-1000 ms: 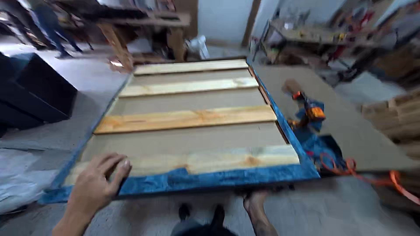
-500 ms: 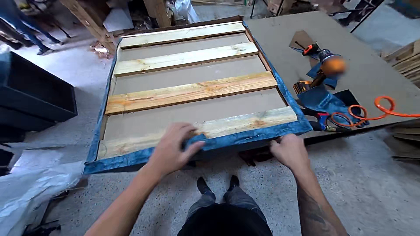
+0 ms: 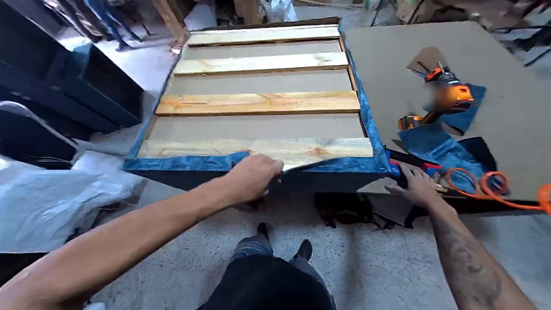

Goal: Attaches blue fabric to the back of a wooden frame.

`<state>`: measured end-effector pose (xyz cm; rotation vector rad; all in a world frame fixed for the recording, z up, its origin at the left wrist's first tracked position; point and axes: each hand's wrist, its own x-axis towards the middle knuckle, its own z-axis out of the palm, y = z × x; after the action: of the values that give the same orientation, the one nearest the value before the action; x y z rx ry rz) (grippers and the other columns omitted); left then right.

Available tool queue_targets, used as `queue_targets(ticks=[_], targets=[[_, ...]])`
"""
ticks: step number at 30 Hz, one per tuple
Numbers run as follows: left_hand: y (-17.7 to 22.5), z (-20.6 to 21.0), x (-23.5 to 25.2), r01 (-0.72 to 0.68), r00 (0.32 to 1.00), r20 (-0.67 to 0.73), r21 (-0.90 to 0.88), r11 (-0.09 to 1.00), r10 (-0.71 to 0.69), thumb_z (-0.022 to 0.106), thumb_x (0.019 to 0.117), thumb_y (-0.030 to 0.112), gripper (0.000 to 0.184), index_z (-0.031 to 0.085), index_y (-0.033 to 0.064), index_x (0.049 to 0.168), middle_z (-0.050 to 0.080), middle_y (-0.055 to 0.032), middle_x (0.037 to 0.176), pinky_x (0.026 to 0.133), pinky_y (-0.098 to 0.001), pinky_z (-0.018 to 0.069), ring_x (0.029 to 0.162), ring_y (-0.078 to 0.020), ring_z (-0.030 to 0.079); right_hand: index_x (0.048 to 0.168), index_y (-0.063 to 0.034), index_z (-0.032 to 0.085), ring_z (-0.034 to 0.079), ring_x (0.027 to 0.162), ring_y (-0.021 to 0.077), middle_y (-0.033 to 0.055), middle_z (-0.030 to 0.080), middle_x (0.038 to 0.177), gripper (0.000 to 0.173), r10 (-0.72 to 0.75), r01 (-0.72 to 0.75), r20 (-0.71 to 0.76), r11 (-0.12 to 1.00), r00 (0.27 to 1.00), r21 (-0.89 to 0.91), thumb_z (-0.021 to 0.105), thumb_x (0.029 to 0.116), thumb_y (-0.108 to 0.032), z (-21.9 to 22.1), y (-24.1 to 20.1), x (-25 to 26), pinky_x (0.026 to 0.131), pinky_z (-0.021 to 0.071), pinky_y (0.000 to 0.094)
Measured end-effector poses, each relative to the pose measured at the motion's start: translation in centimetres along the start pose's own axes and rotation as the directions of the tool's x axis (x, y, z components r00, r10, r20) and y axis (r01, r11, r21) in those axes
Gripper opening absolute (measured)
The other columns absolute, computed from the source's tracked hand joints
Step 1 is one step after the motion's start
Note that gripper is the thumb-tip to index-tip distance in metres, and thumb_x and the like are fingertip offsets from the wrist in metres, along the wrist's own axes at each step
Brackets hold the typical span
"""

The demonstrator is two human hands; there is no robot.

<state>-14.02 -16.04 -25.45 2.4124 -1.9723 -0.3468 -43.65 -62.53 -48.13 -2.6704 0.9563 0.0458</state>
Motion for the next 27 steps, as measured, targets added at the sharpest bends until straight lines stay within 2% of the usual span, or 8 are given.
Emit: queue_targets(ticks=[3,6,9,11,13,15,19,27], targets=[[0.5,-0.1,-0.5,-0.108,0.992,-0.067,0.036,0.994,0.11,0.066,0.0995,0.025,0.018,0.067,0.007,0.098,0.066,-0.008,0.084,0.078,-0.0437,0.0584,0.085,-0.0257,0.068,0.154,-0.0101,0.044,0.054,0.124,0.0564,0.0345,0.058,0.133,0.094,-0.04,0.039,-0.044,0.999,0.998,-0.027,0.088,0.0791,-0.045,0.6,0.1,1.5,0.1,0.0443,0.0736],[-1.2,-0.3,1.0,-0.336,0.927,-0.144,0.087,0.938,0.346,0.062,0.1008,0.027,0.019,0.066,0.0103,0.092,0.063,-0.0024,0.077,0.071,-0.0355,0.0564,0.077,-0.0189,0.066,0.144,-0.0079,0.051,0.067,0.102,0.0525,0.0302,0.069,0.109,0.074,0.142,-0.142,0.149,0.99,0.979,-0.011,0.084,0.0839,-0.036,-1.0,-1.3,0.5,0.082,0.0513,0.0745],[-4.9,1.1,4.4,-0.608,0.786,-0.135,0.011,0.794,0.604,0.058,0.1041,0.028,0.022,0.065,0.0102,0.092,0.063,-0.0013,0.077,0.076,-0.0343,0.0533,0.079,-0.0183,0.065,0.124,-0.0021,0.067,0.066,0.095,0.0507,0.0299,0.069,0.101,0.045,0.406,-0.416,0.097,0.9,0.909,0.128,0.067,0.0948,-0.037,-5.1,-6.3,-8.4,0.08,0.0484,0.0753],[-6.8,2.5,6.1,-0.688,0.721,-0.214,-0.105,0.718,0.659,0.056,0.1054,0.029,0.027,0.063,0.0102,0.088,0.062,-0.0013,0.075,0.081,-0.0363,0.0508,0.078,-0.0181,0.063,0.116,0.0001,0.068,0.07,0.078,0.0355,0.0198,0.071,0.089,0.05,0.519,-0.509,0.047,0.812,0.853,0.286,0.062,0.0975,-0.046,-8.5,-12.0,-16.6,0.072,0.0562,0.0623],[-7.7,3.6,7.2,-0.684,0.722,-0.286,-0.165,0.71,0.63,0.057,0.1044,0.028,0.026,0.062,0.011,0.085,0.06,0.0002,0.073,0.083,-0.0374,0.0507,0.076,-0.0166,0.063,0.114,0.0033,0.066,0.072,0.068,0.0212,0.0098,0.072,0.081,0.047,0.526,-0.477,0.037,0.737,0.85,0.478,0.062,0.1015,-0.042,-10.5,-18.9,-23.0,0.067,0.063,0.0471],[-7.8,3.6,7.9,-0.628,0.77,-0.274,-0.169,0.76,0.576,0.058,0.1016,0.028,0.021,0.063,0.015,0.086,0.061,0.0029,0.077,0.086,-0.0419,0.046,0.081,-0.0158,0.061,0.11,0.0042,0.066,0.073,0.077,0.0199,0.0099,0.073,0.087,0.038,0.489,-0.415,0.046,0.683,0.871,0.601,0.064,0.1029,-0.033,-11.5,-26.9,-26.4,0.075,0.064,0.046],[-7.9,3.2,8.9,-0.556,0.827,-0.213,-0.167,0.815,0.52,0.055,0.0998,0.03,0.013,0.066,0.0221,0.101,0.061,0.0008,0.105,0.102,-0.0582,0.034,0.113,-0.0235,0.055,0.102,-0.0011,0.07,0.073,0.072,0.0155,0.0073,0.075,0.082,0.029,0.452,-0.33,-0.065,0.734,0.89,0.593,0.073,0.0969,-0.029,-11.3,-39.0,-23.9,0.069,0.0645,0.0402],[-9.0,3.7,9.2,-0.485,0.861,-0.284,-0.205,0.85,0.423,0.048,0.1044,0.037,0.026,0.065,0.019,0.097,0.058,-0.0043,0.121,0.097,-0.0555,0.0361,0.12,-0.0265,0.052,0.088,-0.0145,0.072,0.064,0.053,0.0044,-0.0056,0.068,0.065,0.034,0.494,-0.424,-0.079,0.809,0.866,0.407,0.067,0.0965,-0.046,-11.0,-43.9,-18.5,0.048,0.0565,0.0304]])
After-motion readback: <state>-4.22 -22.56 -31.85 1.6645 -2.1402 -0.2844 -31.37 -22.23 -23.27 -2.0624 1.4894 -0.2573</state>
